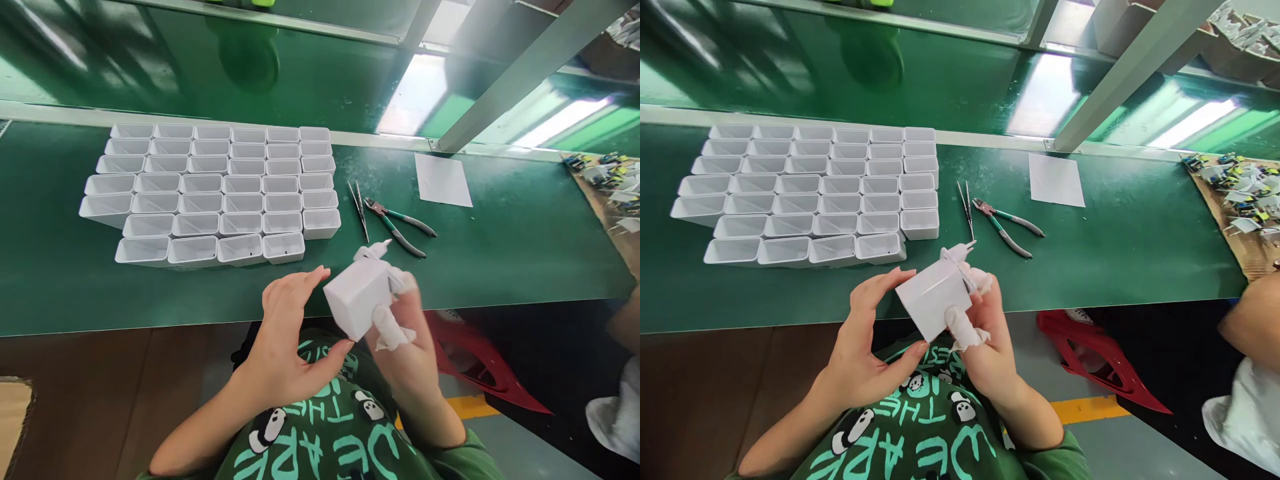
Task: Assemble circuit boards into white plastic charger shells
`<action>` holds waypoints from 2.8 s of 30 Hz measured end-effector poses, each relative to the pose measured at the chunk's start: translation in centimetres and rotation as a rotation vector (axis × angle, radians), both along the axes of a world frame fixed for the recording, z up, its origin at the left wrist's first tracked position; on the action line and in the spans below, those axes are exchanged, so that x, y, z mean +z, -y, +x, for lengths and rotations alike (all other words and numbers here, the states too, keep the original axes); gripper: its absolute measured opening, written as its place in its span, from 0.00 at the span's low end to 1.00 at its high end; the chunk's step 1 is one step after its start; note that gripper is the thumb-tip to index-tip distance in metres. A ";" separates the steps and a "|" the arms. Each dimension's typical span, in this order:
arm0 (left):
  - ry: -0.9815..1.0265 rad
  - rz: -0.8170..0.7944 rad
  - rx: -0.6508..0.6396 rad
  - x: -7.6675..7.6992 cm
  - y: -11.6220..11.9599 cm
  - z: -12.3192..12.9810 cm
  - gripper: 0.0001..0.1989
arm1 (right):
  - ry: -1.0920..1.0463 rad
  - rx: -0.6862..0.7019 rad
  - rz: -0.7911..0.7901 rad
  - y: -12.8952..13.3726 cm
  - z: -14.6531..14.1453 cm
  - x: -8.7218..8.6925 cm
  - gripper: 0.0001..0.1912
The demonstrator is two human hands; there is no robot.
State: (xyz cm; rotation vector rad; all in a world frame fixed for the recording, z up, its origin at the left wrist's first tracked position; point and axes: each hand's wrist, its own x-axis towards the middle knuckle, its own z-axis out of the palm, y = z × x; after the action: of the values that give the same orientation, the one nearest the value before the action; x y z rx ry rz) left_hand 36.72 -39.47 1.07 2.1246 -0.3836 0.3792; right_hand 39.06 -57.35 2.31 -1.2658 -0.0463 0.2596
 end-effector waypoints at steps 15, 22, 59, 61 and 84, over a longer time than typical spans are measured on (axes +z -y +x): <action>-0.121 -0.355 -0.077 -0.9 0.0 1.0 0.30 | 0.786 0.259 -0.778 2.5 2.3 -1.7 0.24; -0.354 -0.587 -0.059 -2.7 0.0 0.9 0.21 | 0.861 0.246 -0.807 3.1 2.7 -4.2 0.06; -0.366 -0.606 -0.111 -3.6 0.1 0.5 0.28 | 0.847 0.290 -0.741 5.0 3.1 -6.3 0.31; -0.369 -0.603 -0.108 -3.7 0.1 0.5 0.28 | 0.882 0.284 -0.764 5.3 2.9 -6.5 0.27; 0.220 -0.120 -0.400 6.4 -2.4 1.2 0.09 | 0.886 -0.197 -0.916 4.0 14.2 0.5 0.37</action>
State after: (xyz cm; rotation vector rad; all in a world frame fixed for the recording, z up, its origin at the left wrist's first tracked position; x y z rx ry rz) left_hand 37.96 -37.06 7.47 1.8389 -0.8739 0.3908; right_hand 53.28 -61.32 2.85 -2.1974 -0.6135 -0.5371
